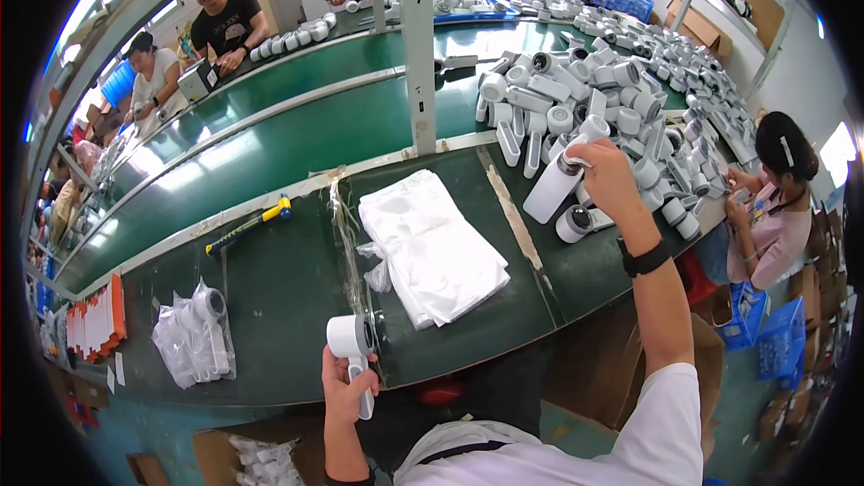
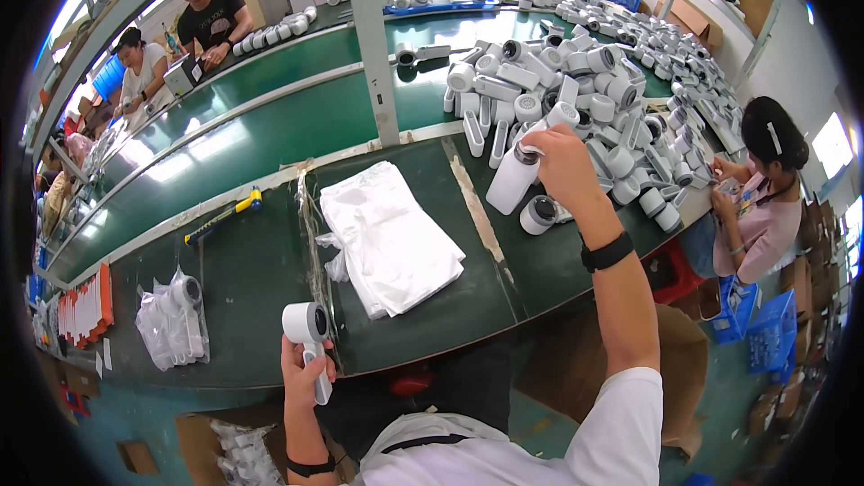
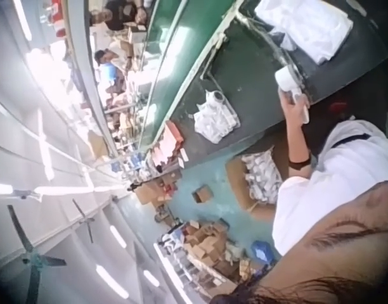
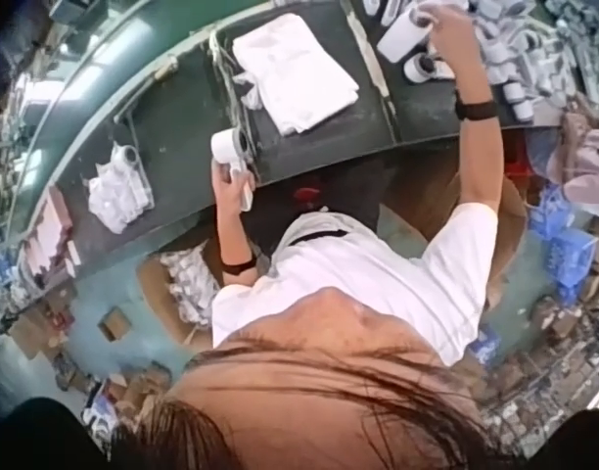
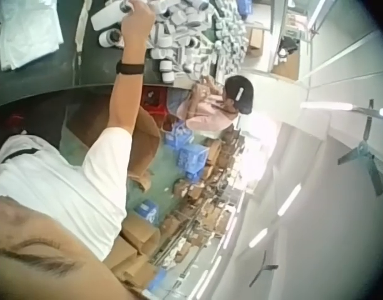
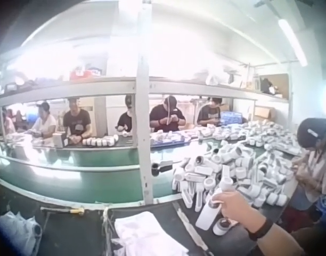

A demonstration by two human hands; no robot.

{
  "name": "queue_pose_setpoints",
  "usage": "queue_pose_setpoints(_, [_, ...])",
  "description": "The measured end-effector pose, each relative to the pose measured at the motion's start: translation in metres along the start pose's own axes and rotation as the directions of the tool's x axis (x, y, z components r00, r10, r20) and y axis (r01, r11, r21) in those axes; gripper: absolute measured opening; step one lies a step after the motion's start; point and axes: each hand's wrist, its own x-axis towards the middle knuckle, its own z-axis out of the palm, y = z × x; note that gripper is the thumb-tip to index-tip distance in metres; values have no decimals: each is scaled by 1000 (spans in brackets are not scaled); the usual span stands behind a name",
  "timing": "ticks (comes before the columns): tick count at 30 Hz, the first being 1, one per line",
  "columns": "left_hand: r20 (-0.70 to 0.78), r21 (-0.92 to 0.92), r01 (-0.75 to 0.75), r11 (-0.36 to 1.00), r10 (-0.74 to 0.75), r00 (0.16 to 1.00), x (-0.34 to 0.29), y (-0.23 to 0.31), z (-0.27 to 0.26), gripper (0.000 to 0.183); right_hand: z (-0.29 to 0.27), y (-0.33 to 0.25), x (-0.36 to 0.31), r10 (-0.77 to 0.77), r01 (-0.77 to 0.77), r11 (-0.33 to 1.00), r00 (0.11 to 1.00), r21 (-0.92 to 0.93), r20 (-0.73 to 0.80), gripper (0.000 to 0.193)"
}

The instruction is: The person picks up a handheld fan, wipes its surfaces with a cloth, and places it into a plastic bag. They then pick up a small bottle, wipe it with the cloth, and set it aside before wiping and bagging another handheld fan.

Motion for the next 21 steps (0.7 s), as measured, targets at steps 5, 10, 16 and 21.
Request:
queue_pose_setpoints(5, [34,25,-24,999,23,999,1,1,1,65,8,11,-9,-33,37,999,994,30,-100,32])
queue_pose_setpoints(10, [41,5,-33,999,33,999,1,0,1,64,10,12,-12,-67,70,997,990,23,-121,34])
queue_pose_setpoints(16, [48,69,-43,997,40,998,2,-1,1,56,-6,-4,-13,536,-457,729,844,510,-9,20])
queue_pose_setpoints(21, [53,68,-41,997,38,998,2,-1,0,56,0,-39,-51,566,-296,-41,781,954,266,25])
